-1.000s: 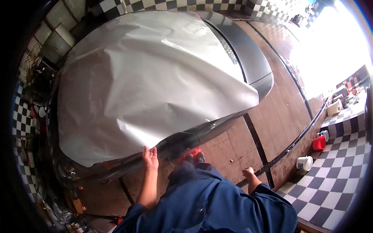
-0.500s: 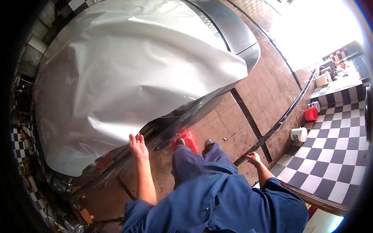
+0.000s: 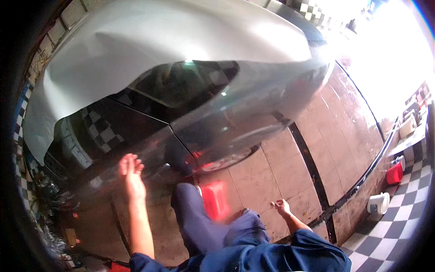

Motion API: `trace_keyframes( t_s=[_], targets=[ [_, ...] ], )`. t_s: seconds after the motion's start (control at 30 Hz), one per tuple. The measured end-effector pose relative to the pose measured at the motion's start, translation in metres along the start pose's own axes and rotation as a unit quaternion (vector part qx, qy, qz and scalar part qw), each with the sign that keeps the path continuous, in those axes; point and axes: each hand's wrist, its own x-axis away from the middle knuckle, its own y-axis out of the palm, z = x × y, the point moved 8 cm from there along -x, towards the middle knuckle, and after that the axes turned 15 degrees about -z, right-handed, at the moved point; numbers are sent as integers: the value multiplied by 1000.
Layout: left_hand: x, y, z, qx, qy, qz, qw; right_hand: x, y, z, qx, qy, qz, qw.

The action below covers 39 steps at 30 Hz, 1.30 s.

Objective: The person unrolls a large white vinyl sheet and drapes it over the rear of a silver car in a garage. They smooth the sheet over the trunk and rear window, then roll it back up and carry it into an adjacent room.

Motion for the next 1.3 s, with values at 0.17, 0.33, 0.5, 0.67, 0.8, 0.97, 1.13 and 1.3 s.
trace_keyframes(
  t_s=[0.17,0.33,0.5,0.67,0.8,0.97,1.13,1.3],
  targets=[
    [48,109,-31,118,-93,-69,986,144,-34,137,221,50,-95,969],
    [71,262,-35,196,-135,-171,956,280,-116,167,-174,287,100,937],
    [106,356,-64,236,-203,-218,925,196,-170,172,-189,176,86,962],
    [91,445,-78,272,-206,-231,911,87,-194,11,-258,11,53,965],
    [36,522,-56,332,-97,-229,910,35,-236,-84,-197,-71,-5,978],
    [-17,587,-41,155,100,-153,971,25,-344,-101,-160,-14,-6,987],
    [-68,611,-22,274,143,24,951,-10,-476,-47,-79,-30,109,990],
    [-91,619,-32,368,203,120,900,-46,-539,-113,-142,-16,51,988]
  ],
)
